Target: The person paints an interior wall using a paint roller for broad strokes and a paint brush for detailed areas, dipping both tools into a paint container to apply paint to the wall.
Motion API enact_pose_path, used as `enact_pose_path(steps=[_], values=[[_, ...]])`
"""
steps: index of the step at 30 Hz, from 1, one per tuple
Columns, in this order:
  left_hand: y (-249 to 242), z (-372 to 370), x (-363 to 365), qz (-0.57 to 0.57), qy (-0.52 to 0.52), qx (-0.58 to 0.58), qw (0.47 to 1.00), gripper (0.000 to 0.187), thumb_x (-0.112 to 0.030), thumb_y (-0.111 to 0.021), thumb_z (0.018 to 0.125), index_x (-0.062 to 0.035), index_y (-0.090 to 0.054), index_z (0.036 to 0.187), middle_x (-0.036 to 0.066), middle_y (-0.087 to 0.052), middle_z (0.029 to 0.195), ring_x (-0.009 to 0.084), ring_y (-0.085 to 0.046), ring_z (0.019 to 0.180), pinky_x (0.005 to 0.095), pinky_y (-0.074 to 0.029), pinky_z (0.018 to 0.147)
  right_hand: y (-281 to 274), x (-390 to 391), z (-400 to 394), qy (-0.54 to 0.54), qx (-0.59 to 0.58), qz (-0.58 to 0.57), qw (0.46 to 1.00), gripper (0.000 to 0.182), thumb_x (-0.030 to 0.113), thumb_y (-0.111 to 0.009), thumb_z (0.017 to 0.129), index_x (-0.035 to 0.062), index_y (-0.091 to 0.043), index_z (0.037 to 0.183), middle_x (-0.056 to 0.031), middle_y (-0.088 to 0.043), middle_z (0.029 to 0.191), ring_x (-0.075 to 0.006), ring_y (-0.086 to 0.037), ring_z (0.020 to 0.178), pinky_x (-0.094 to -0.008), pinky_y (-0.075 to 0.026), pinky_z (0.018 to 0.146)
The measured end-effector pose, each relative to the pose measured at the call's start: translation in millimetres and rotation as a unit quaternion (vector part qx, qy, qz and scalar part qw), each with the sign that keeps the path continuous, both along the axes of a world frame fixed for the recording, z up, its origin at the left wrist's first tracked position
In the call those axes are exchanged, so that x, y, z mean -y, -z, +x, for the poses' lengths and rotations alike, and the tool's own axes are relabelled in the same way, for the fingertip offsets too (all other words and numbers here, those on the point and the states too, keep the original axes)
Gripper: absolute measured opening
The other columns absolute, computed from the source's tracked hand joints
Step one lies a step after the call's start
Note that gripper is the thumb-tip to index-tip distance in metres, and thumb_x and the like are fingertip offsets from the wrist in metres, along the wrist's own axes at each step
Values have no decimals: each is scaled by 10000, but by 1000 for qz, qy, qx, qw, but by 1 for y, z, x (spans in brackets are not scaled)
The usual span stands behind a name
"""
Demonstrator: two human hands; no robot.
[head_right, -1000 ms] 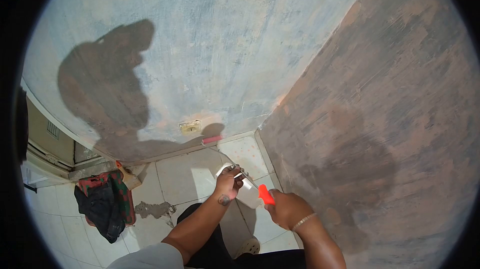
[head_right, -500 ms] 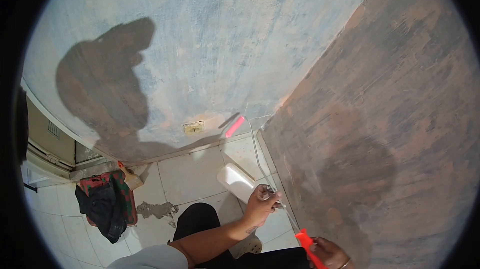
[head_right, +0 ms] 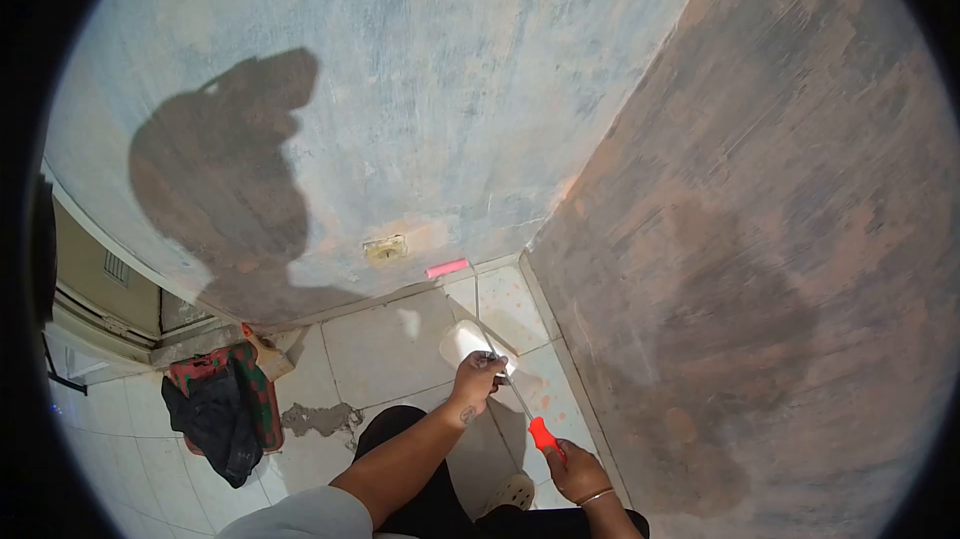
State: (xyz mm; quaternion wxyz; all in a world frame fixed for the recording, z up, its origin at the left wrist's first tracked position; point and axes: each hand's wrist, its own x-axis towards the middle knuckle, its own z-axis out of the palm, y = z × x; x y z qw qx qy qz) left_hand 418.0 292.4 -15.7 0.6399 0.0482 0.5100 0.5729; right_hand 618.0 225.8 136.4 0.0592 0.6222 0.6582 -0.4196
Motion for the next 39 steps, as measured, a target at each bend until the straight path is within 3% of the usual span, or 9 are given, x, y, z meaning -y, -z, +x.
enact_pose_path(steps=[8,10,13,16,22,26,30,32,39], values=[[-88,-6,16,73,-38,79,993,200,-125,-690,863,-52,-536,968,23,-584,802,103,-570,593,211,-365,466,-112,19,-13,5,-23,46,999,404,359,-529,938,-10,-618,1076,-244,-651,867,-406,-629,848,-431,-490,754],[-117,-7,22,93,-46,99,990,251,-146,-736,834,-74,-513,925,6,-557,765,115,-584,581,208,-366,465,-146,31,-24,115,-55,-1,992,337,281,-573,937,-13,-614,1096,-75,-607,663,-150,-560,554,-308,-467,558],[-153,-8,34,151,-31,123,980,244,-117,-725,844,-95,-496,924,9,-564,773,116,-590,589,209,-363,475,-159,53,3,92,-177,19,980,394,162,-560,938,10,-520,1299,-41,-619,786,-141,-564,612,-266,-463,555],[-185,-8,42,203,-7,157,967,213,-120,-706,860,-120,-510,946,14,-596,799,92,-564,599,203,-362,476,-180,73,5,102,-161,109,976,308,169,-522,959,8,-603,1208,34,-518,680,-45,-459,568,-208,-386,509],[-213,-12,41,210,13,193,958,220,-97,-683,877,-110,-478,955,21,-578,807,130,-609,613,222,-383,489,-214,70,0,45,-122,113,985,313,148,-525,954,14,-581,1231,-24,-572,705,-84,-518,565,-242,-431,522],[-173,-17,36,116,3,121,986,233,-130,-691,873,-100,-493,991,21,-587,804,133,-610,606,219,-394,492,-186,52,-17,-84,-101,258,957,309,153,-538,948,-10,-573,1207,-95,-610,741,-126,-577,602,-274,-467,558],[-106,-25,21,77,-6,105,991,211,-142,-679,877,-57,-515,979,26,-597,803,139,-624,612,219,-376,461,-135,30,-32,-73,-23,173,982,324,150,-554,941,-9,-573,1222,-73,-610,749,-116,-562,607,-265,-464,560],[-69,-29,10,44,5,88,995,182,-147,-672,878,-71,-522,950,26,-593,789,141,-616,613,224,-371,459,-103,13,-44,-54,29,99,993,384,355,-526,937,-7,-617,1026,-254,-646,877,-414,-622,852,-443,-488,754],[-52,-26,-4,11,2,64,998,127,-137,-642,889,-70,-539,922,31,-593,778,139,-622,632,218,-371,457,-98,-3,-41,-33,6,62,998,364,348,-524,934,4,-613,1013,-251,-645,882,-417,-620,868,-454,-488,763]])
